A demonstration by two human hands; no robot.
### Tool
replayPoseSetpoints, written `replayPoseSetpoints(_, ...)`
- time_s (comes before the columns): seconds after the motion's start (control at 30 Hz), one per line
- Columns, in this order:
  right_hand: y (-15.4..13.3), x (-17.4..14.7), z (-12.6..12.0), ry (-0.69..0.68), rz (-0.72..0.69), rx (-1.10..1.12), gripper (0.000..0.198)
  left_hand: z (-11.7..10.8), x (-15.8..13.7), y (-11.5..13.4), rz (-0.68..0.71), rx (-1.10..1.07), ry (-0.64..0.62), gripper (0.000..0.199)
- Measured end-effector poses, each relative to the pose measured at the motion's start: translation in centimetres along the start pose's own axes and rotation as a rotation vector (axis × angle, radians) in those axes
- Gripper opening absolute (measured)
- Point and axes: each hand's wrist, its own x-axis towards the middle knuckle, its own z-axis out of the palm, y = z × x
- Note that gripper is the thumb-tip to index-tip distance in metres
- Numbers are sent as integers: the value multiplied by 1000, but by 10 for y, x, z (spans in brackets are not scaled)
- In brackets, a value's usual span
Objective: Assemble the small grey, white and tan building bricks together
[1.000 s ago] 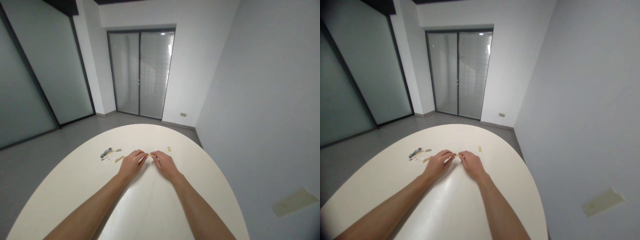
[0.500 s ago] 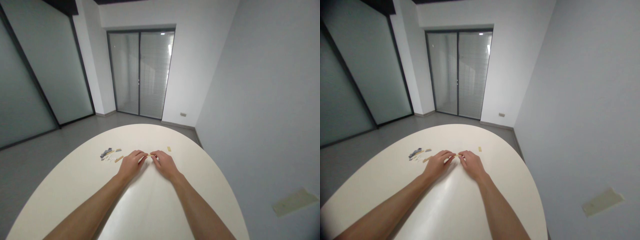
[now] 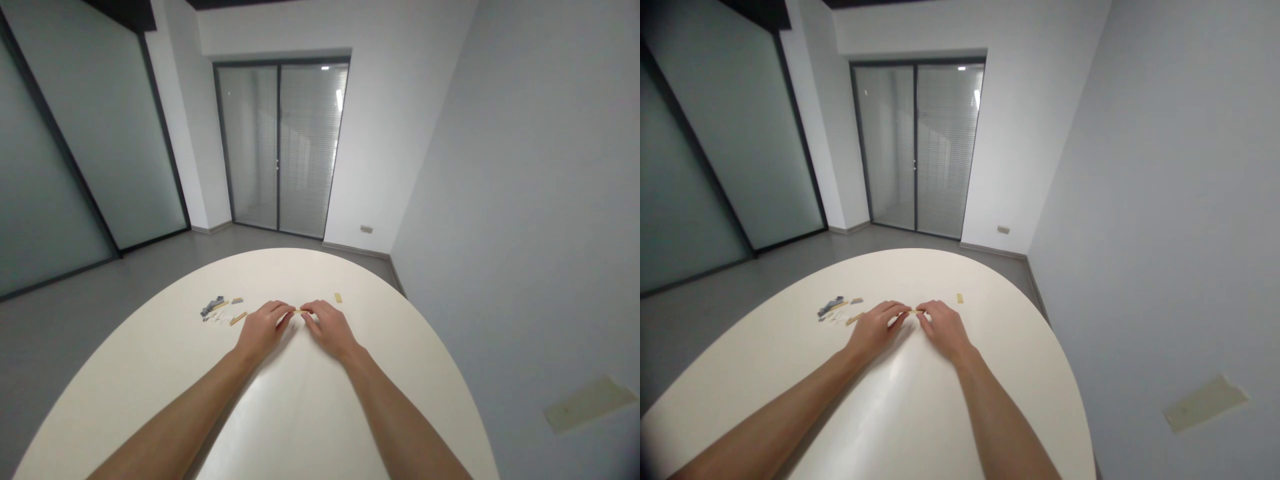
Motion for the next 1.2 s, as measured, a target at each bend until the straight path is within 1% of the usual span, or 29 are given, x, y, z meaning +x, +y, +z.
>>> replayPoseSetpoints(0.2, 2, 0, 1, 6, -11, 0, 17, 1, -1, -1, -12, 5, -14, 23)
replayPoseSetpoints(0.37, 5, 0, 3, 1, -29, 6, 17, 5, -2, -4, 0, -5, -6, 22)
replayPoseSetpoints(0.63, 5, -1, 2, 6, -30, 11, 16, 5, -3, -5, -25, 19, -34, 20)
replayPoseSetpoints(0.9, 4, 0, 2, 3, -34, 13, 15, 7, -5, -9, -33, 48, -48, 22)
replayPoseSetpoints(1.2, 3, 0, 1, 17, -44, 27, 13, 6, -5, -7, -91, 51, -117, 20)
